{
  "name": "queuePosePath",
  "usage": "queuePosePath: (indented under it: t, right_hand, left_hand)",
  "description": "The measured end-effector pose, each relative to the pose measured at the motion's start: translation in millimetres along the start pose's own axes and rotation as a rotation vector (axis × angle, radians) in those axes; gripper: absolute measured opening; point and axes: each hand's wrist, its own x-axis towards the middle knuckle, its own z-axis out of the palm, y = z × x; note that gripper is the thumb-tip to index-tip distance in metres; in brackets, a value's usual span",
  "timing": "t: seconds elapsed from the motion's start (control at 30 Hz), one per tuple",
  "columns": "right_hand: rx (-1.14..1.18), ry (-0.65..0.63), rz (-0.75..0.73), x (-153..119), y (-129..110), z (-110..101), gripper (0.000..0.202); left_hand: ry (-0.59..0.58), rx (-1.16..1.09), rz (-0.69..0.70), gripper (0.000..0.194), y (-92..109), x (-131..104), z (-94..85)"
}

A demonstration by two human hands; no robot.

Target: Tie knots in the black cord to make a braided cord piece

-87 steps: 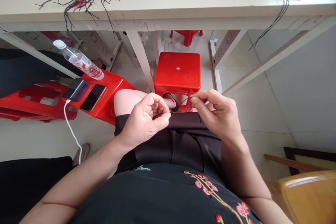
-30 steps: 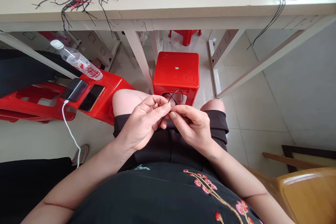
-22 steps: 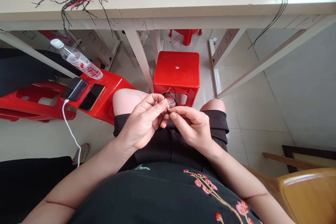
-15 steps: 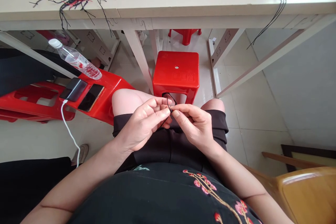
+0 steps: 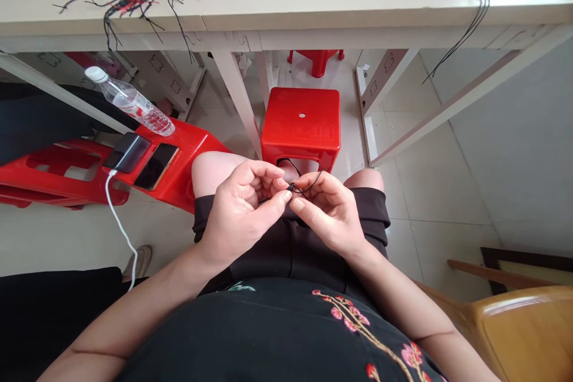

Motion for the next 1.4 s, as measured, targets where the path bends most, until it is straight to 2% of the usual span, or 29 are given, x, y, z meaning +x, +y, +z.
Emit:
queuePosePath:
  t: [0.13,0.33,0.43,0.7,0.83,1.03,1.2,1.4]
  right_hand:
    - [-0.065,0.072,0.054,1,-4,-1,0.008]
    - [-0.127,0.116,0.032,0,-5,-4,0.004]
    - [-0.108,0.129,0.024,-1,-4,-2,0.004]
    - [-0.06,0.108,0.111,0,-4,-5,0.011]
    - [-0.048,0.114,0.081,0,-4,-3,0.008]
    - [-0.061,0.048,0.098,0,-3,-7,0.01]
    - [-0.029,0.043,0.171,-1,0,-9,0.013]
    - [0.05,0.001,0.235,-1,1,-12,0.018]
  left_hand:
    - [-0.038,0.018,-0.003,0.019,0,-1,-0.7]
    - [-0.091,-0.033,-0.158,0.017,-1,2,-3.7]
    - [-0.09,-0.048,-0.172,0.018,-1,3,-4.0]
    - [-0.075,0.004,-0.13,0.019,7,1,-3.7]
    - [-0.095,0.02,-0.157,0.02,8,0,-4.2]
    - [-0.137,0.004,-0.232,0.023,7,5,-8.9]
    - [-0.166,-0.041,-0.281,0.026,8,8,-10.3]
    - [-0.159,-0.004,-0.232,0.024,9,6,-11.2]
